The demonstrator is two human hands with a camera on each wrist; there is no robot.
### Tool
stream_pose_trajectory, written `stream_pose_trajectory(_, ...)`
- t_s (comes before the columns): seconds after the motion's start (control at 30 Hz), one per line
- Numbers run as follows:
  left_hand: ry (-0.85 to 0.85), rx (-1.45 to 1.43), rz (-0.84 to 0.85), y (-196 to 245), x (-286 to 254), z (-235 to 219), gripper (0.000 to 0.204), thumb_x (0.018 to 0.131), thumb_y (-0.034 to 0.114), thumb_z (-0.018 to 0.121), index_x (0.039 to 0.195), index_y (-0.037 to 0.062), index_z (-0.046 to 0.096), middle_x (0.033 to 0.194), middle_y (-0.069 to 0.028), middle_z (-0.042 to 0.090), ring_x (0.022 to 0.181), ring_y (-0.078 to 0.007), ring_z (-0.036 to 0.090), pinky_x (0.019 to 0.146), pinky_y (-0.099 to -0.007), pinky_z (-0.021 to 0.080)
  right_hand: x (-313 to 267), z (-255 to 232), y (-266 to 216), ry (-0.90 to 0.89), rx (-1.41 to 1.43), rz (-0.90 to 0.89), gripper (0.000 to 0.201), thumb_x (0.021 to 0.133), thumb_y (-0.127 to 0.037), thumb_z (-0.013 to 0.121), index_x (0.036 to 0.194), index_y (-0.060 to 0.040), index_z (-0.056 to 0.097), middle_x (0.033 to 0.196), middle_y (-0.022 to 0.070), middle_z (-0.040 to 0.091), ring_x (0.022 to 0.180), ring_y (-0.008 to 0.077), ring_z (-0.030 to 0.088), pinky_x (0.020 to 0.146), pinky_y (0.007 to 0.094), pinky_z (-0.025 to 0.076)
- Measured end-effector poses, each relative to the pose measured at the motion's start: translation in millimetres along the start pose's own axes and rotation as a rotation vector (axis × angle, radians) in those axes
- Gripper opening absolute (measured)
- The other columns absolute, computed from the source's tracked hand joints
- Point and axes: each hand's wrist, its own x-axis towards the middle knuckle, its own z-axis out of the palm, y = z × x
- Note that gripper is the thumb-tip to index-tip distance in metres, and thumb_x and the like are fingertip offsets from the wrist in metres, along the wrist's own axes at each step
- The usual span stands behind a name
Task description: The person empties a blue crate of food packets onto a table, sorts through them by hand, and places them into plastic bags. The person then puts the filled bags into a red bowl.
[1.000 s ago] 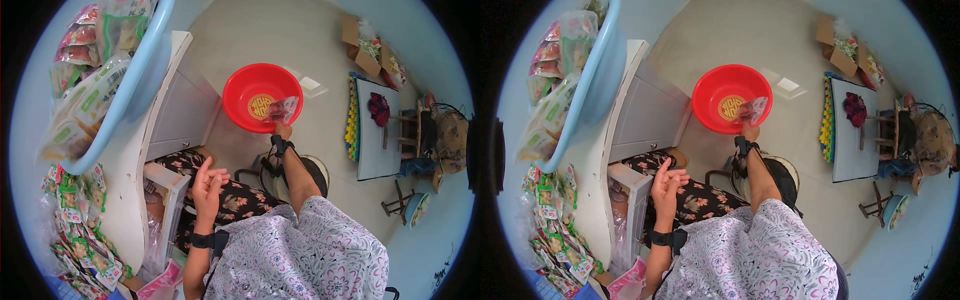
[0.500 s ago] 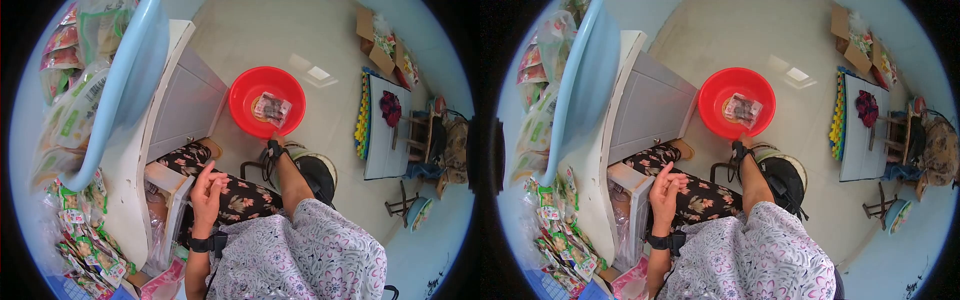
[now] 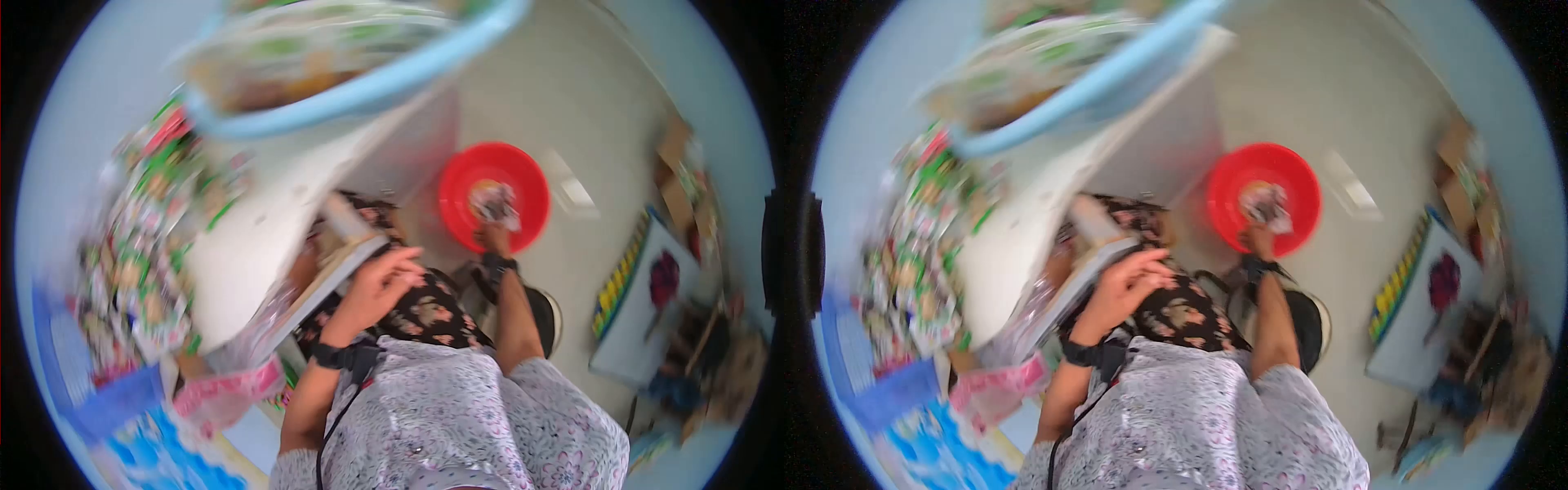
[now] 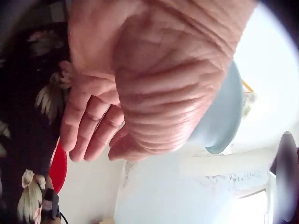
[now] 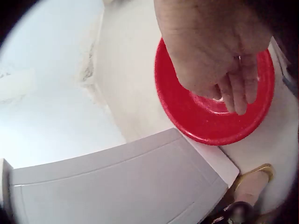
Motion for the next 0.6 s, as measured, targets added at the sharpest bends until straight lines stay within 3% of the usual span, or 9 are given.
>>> stream_pose_trajectory(0.03,-0.029,0.085,0.024,6.3,-5.6,-5.0,0.041,0.105,0.008,0.06,0.144,-0.0026,0.053,0.117,-0.0129,0.072,0.107,-0.0191,0.071,0.093,-0.0324,0.056,-34.9,48.0,-80.2,0.185,-0.097,0.089,0.02,0.1,-0.022,0.059,0.088,-0.0071,0.062,0.072,0.0032,0.062,0.061,0.0144,0.062,0.051,0.0304,0.047)
stream_pose_trajectory(0.07,-0.056,0.112,0.05,5.1,-12.8,-10.8,0.043,0.104,0.01,0.061,0.145,-0.0015,0.053,0.117,-0.0142,0.073,0.108,-0.019,0.071,0.094,-0.0319,0.055,-5.7,18.1,-64.3,-0.088,0.097,0.091,0.019,0.101,-0.022,0.06,0.1,-0.0035,0.065,0.087,0.0098,0.072,0.069,0.0171,0.069,0.058,0.0304,0.055)
stream_pose_trajectory(0.1,-0.067,0.099,0.064,10.3,-20.9,-13.0,0.042,0.103,0.01,0.062,0.144,-0.0007,0.055,0.116,-0.0144,0.074,0.11,-0.0194,0.071,0.095,-0.0318,0.055,-35.0,49.5,-107.7,0.063,-0.011,-0.02,0.022,0.102,-0.02,0.059,0.112,-0.0006,0.065,0.1,0.0151,0.075,0.078,0.0211,0.073,0.066,0.0315,0.06)
stream_pose_trajectory(0.17,-0.086,0.104,0.107,15.4,-37.1,-17.0,0.04,0.102,0.01,0.063,0.141,0.0005,0.059,0.118,-0.0148,0.074,0.111,-0.0199,0.07,0.094,-0.0323,0.056,-68.5,88.8,-182.0,-0.008,-0.108,0.0,0.023,0.103,-0.019,0.058,0.115,-0.0009,0.065,0.102,0.015,0.075,0.085,0.0221,0.074,0.074,0.0306,0.06)
stream_pose_trajectory(0.23,-0.094,0.078,0.082,29.4,-56.6,-19.0,0.039,0.101,0.013,0.066,0.138,0.0017,0.062,0.119,-0.0139,0.074,0.111,-0.0195,0.071,0.09,-0.0321,0.058,-97.8,120.8,-230.6,-0.082,-0.136,-0.1,0.021,0.105,-0.021,0.058,0.109,-0.0024,0.066,0.097,0.0112,0.073,0.083,0.0179,0.071,0.075,0.0287,0.056)
stream_pose_trajectory(0.4,-0.035,0.037,0.192,39.1,-103.2,-32.8,0.034,0.099,0.016,0.069,0.13,0.0019,0.067,0.113,-0.0113,0.076,0.102,-0.0175,0.073,0.08,-0.0287,0.056,-167.0,189.5,-320.9,-0.446,-0.17,-0.386,0.021,0.107,-0.023,0.055,0.101,-0.0046,0.063,0.087,0.0071,0.068,0.074,0.0137,0.063,0.069,0.0277,0.05)
stream_pose_trajectory(0.6,0.196,0.033,0.332,33.7,-157.9,-61.3,0.03,0.099,0.014,0.069,0.127,0.0018,0.068,0.109,-0.0105,0.077,0.099,-0.0156,0.073,0.077,-0.0269,0.055,-232.2,303.6,-360.8,-0.597,-0.26,-0.447,0.018,0.104,-0.017,0.056,0.103,-0.0013,0.065,0.088,0.0093,0.071,0.077,0.0153,0.065,0.074,0.029,0.052)
